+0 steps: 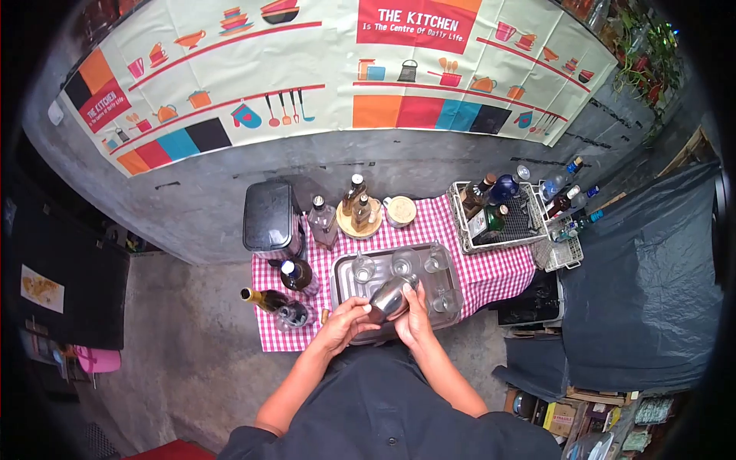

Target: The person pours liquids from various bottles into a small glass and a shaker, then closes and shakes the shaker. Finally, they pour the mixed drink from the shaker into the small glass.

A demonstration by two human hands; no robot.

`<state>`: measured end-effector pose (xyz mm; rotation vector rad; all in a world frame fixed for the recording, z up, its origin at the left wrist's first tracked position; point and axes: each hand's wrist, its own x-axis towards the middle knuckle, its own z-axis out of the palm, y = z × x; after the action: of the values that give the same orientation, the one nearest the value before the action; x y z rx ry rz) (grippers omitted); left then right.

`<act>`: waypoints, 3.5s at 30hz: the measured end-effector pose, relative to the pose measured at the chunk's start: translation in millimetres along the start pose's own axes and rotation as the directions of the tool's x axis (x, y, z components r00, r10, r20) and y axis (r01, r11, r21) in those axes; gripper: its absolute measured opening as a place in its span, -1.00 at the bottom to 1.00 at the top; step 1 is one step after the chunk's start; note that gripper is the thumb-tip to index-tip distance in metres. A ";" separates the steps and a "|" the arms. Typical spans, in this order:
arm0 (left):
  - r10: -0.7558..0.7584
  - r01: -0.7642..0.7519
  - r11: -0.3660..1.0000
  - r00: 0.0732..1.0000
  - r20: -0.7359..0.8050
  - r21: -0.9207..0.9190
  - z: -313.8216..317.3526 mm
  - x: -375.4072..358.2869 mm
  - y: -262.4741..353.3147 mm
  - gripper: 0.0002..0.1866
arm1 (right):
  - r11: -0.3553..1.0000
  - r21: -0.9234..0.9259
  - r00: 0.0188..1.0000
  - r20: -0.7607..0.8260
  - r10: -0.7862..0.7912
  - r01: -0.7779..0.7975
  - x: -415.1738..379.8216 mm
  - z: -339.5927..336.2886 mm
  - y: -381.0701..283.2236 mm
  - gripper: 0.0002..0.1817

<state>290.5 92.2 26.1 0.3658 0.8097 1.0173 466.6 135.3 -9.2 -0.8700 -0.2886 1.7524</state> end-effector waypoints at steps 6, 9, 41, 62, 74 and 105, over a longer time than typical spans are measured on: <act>0.005 -0.002 0.995 1.000 0.029 -0.097 1.8 21.9 -15.9 -0.72 | 0.977 -0.140 0.986 0.010 -0.164 0.163 7.1 -8.8 -13.3 -0.10; -0.064 0.068 0.968 0.998 0.022 -0.240 4.8 39.7 -23.5 -0.75 | 0.630 -0.565 0.846 0.316 -0.430 0.532 6.1 0.3 -30.1 0.17; -0.037 0.012 0.976 0.993 -0.110 -0.219 58.7 66.3 -46.7 -0.68 | 0.819 -0.420 0.907 0.328 -0.263 0.390 29.1 -22.3 -79.8 0.07; -0.100 0.092 0.991 0.991 0.085 0.093 11.6 34.4 -13.1 -0.64 | 0.999 -0.038 1.000 0.003 -0.029 0.029 14.1 -10.1 -38.2 -0.14; -0.238 0.233 0.967 0.971 -0.030 -0.102 -21.3 32.1 -28.2 -0.53 | 0.417 -0.662 0.751 0.355 -0.557 0.622 -21.8 12.0 4.5 0.16; -0.157 0.008 0.753 0.973 0.167 0.658 57.0 57.6 -29.0 -0.45 | 0.516 -0.572 0.764 0.385 -0.517 0.637 -5.4 -24.4 -96.7 0.16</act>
<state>366.5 132.4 21.4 1.0207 0.9632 0.5613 553.8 160.4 32.5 -0.9714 -1.2663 1.0401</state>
